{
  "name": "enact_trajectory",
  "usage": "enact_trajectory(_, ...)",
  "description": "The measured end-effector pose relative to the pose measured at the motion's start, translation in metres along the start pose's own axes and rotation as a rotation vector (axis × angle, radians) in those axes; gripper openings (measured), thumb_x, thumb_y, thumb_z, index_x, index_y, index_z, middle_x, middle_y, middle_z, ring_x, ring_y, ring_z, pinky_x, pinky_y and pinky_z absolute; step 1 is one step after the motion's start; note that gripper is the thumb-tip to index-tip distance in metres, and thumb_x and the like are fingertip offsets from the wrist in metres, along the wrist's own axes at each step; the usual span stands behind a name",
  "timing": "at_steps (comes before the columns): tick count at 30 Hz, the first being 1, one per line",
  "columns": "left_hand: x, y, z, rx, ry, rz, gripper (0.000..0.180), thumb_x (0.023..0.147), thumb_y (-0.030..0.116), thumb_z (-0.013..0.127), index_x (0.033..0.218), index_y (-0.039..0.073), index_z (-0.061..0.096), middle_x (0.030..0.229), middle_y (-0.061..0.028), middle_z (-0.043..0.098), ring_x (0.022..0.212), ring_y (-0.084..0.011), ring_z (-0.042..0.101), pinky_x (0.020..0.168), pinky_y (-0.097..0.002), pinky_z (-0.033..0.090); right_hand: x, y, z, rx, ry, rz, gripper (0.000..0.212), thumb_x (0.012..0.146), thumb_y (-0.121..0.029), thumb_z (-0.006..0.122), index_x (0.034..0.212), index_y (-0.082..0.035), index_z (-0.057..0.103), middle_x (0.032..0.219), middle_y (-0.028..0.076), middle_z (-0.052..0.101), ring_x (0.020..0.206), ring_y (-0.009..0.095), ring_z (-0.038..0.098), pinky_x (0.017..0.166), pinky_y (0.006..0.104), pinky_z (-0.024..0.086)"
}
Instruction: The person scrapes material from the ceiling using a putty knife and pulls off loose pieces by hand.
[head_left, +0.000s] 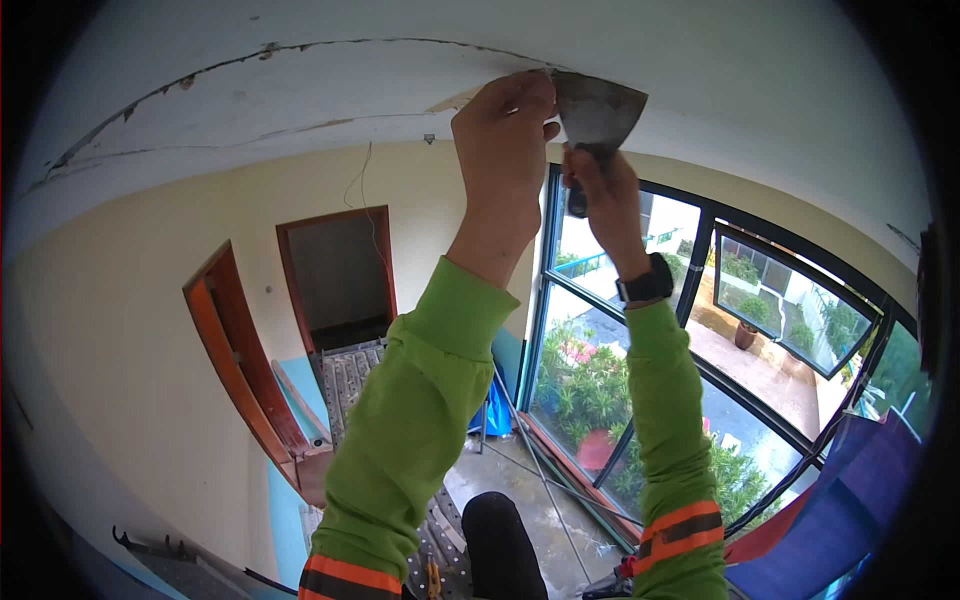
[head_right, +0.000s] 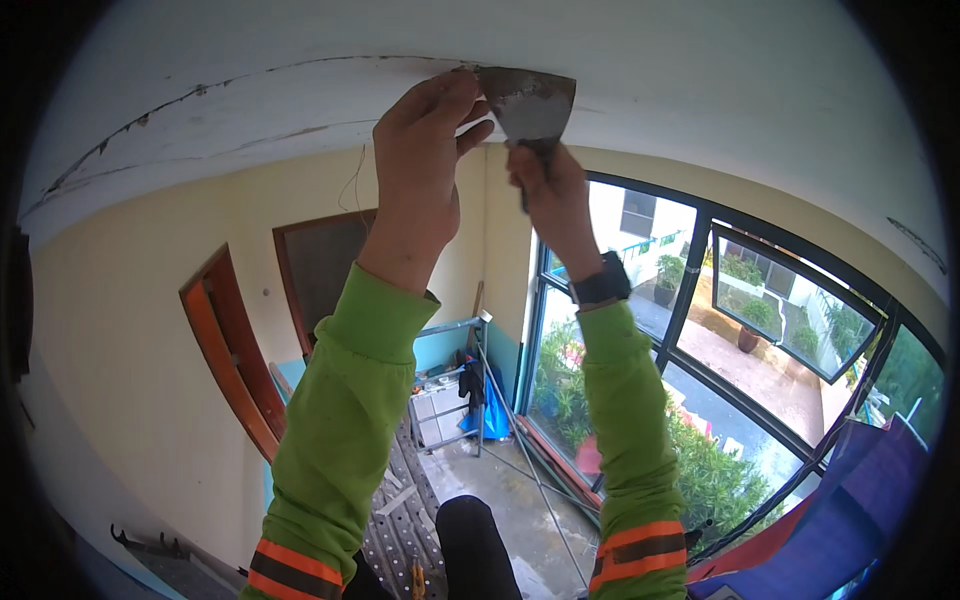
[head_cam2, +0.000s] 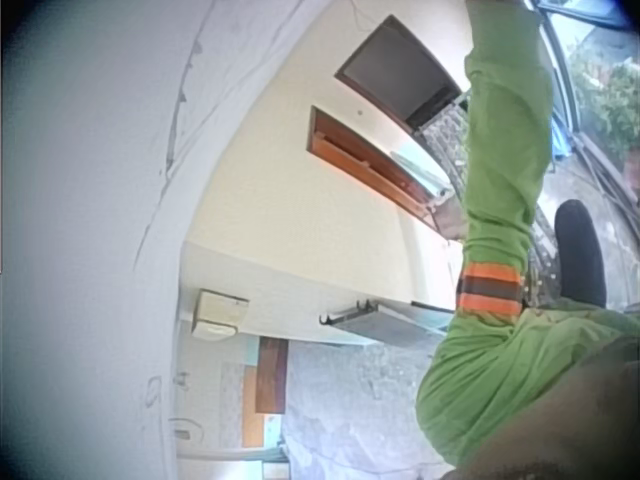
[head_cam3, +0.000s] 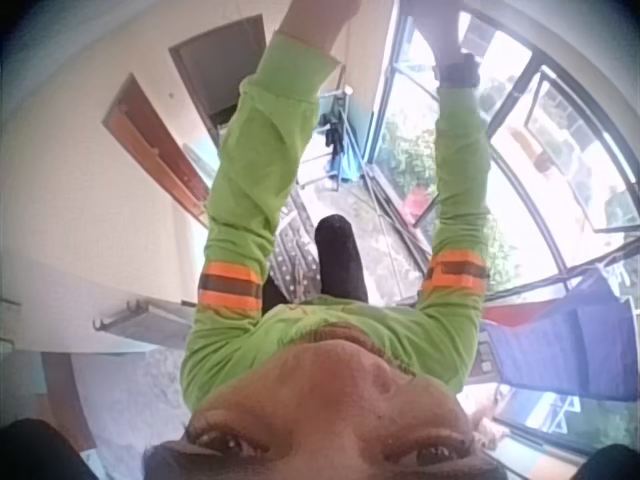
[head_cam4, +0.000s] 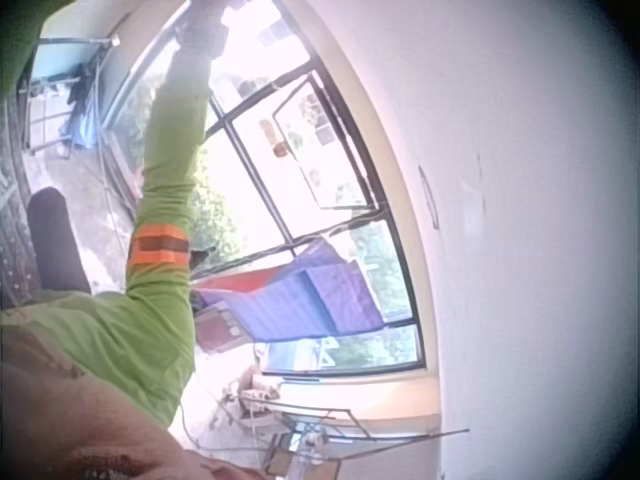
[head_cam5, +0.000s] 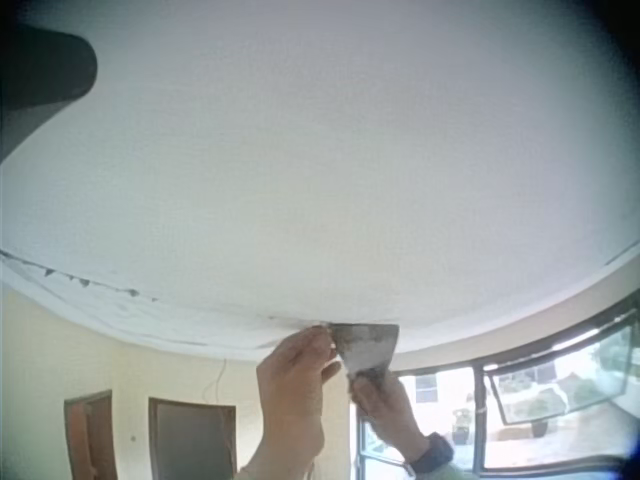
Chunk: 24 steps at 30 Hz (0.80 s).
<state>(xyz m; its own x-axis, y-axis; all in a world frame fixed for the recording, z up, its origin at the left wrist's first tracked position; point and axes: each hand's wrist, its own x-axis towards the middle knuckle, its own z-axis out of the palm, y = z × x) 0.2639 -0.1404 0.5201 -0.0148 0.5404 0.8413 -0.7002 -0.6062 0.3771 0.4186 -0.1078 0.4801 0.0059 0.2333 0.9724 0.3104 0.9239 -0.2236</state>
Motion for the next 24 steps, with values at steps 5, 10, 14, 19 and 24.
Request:
enact_trajectory(5,-0.004,-0.001,0.007,0.155,0.153,0.086,0.018,0.086,0.011,0.063,0.096,-0.003,0.068,0.087,-0.0078,0.067,0.079,-0.0144,0.061,0.073,-0.0270,0.048,-0.007,0.007,0.037,0.375,-0.027,0.045,0.021,0.099,-0.017,0.052,0.110,0.001,0.057,0.082,0.003,0.060,0.072,0.011,0.056,0.067,0.0251,0.045)
enact_trajectory(10,-0.001,-0.004,0.004,0.455,0.230,0.368,0.015,0.082,0.012,0.065,0.090,-0.001,0.069,0.081,-0.0101,0.068,0.076,-0.0184,0.064,0.073,-0.0314,0.049,-0.016,0.008,0.062,0.875,-0.066,0.210,0.029,0.099,-0.014,0.050,0.125,-0.001,0.049,0.112,0.008,0.061,0.100,0.015,0.060,0.085,0.0300,0.048)
enact_trajectory(14,-0.003,-0.003,0.005,0.469,0.214,0.326,0.020,0.083,0.011,0.066,0.097,-0.003,0.068,0.086,-0.0071,0.067,0.079,-0.0135,0.059,0.072,-0.0265,0.047,-0.019,0.012,0.068,0.942,-0.103,0.201,0.033,0.099,-0.013,0.049,0.130,-0.001,0.045,0.124,0.009,0.056,0.110,0.016,0.057,0.092,0.0321,0.046)
enact_trajectory(19,-0.005,-0.005,0.007,0.499,0.237,0.388,0.021,0.083,0.013,0.067,0.096,-0.004,0.068,0.086,-0.0089,0.068,0.082,-0.0154,0.062,0.073,-0.0278,0.048,-0.015,0.016,0.058,0.740,-0.087,0.148,0.027,0.099,-0.014,0.051,0.122,0.001,0.052,0.113,0.007,0.062,0.099,0.014,0.060,0.085,0.0284,0.048)
enact_trajectory(24,-0.003,-0.011,0.014,0.487,0.296,0.459,0.020,0.082,0.013,0.067,0.094,-0.004,0.068,0.083,-0.0091,0.068,0.079,-0.0158,0.062,0.072,-0.0283,0.048,-0.012,0.007,0.044,0.317,0.085,0.014,0.017,0.099,-0.013,0.050,0.106,0.001,0.056,0.090,0.004,0.061,0.079,0.010,0.056,0.072,0.0258,0.046)
